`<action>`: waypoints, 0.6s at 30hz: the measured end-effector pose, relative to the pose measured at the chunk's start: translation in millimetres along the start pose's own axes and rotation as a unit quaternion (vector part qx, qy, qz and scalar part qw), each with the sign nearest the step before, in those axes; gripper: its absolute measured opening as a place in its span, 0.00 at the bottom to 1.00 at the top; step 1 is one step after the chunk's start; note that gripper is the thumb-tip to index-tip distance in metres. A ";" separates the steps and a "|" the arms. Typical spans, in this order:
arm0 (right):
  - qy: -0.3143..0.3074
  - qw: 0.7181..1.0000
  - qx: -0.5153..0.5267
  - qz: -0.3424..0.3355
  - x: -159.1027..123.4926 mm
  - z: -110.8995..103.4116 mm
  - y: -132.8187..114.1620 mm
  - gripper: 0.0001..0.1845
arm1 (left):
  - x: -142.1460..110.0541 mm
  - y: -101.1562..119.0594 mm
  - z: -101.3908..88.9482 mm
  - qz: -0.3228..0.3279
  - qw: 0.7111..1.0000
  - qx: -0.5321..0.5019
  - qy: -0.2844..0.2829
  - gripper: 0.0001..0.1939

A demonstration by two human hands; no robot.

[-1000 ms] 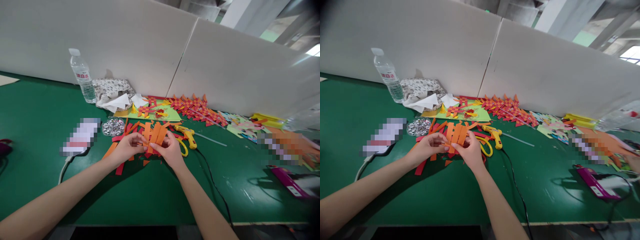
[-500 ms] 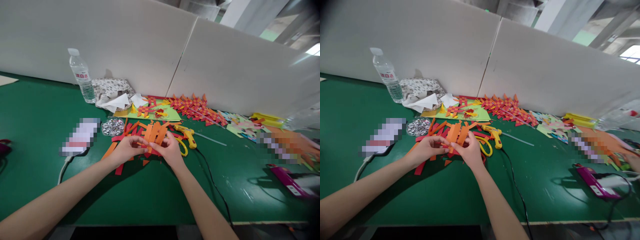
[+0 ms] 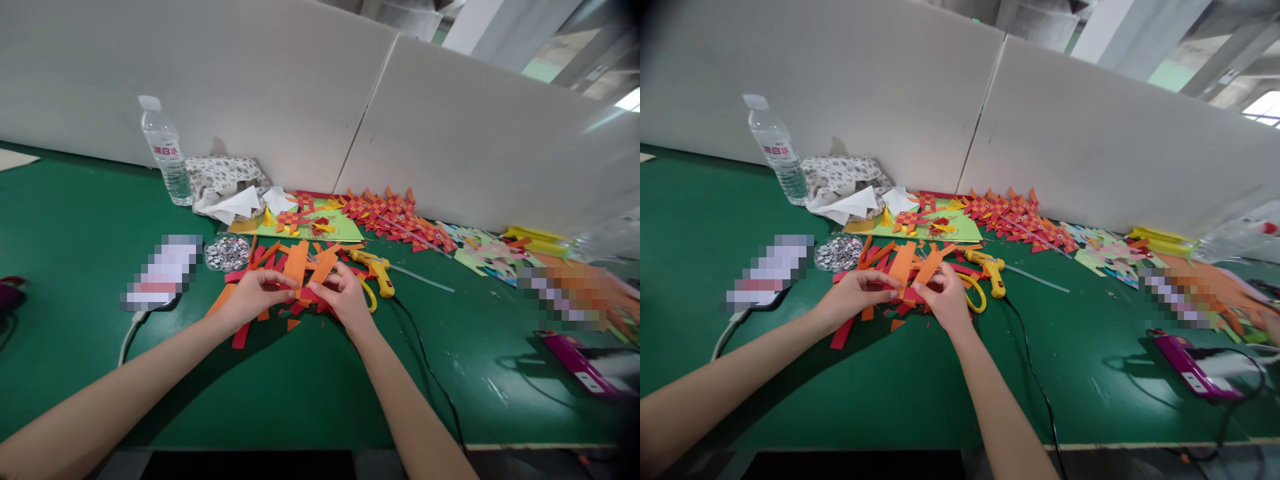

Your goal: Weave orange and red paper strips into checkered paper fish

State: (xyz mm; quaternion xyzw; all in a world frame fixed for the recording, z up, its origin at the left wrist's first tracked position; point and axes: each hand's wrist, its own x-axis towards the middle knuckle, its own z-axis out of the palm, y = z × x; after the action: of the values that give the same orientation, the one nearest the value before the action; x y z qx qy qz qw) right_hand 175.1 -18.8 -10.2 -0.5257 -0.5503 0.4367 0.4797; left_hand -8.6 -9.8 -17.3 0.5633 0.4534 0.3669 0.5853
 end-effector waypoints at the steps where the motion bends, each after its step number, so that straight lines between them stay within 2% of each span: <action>1: -0.002 1.000 0.000 -0.001 0.2 0.1 -0.1 0.25 | -0.3 0.4 0.2 0.000 1.000 0.006 0.002 0.11; 4: -0.001 1.000 0.000 -0.005 1.2 0.7 -0.5 0.25 | -0.7 1.1 0.4 0.011 1.000 0.021 0.003 0.11; 12: -0.001 1.000 -0.007 -0.006 0.6 1.9 -1.4 0.25 | -0.7 1.3 0.2 0.042 0.998 0.027 -0.041 0.03; 18: -0.008 0.999 -0.045 -0.018 -1.2 2.8 -4.5 0.22 | -0.6 -0.9 1.3 0.054 0.996 0.040 -0.052 0.04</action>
State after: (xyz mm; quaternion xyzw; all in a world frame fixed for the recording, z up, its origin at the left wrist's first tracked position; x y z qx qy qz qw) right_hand 171.6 -20.2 -6.3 -0.5332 -0.5830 0.4068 0.4586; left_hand -7.6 -10.9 -18.2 0.6284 0.4056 0.3501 0.5640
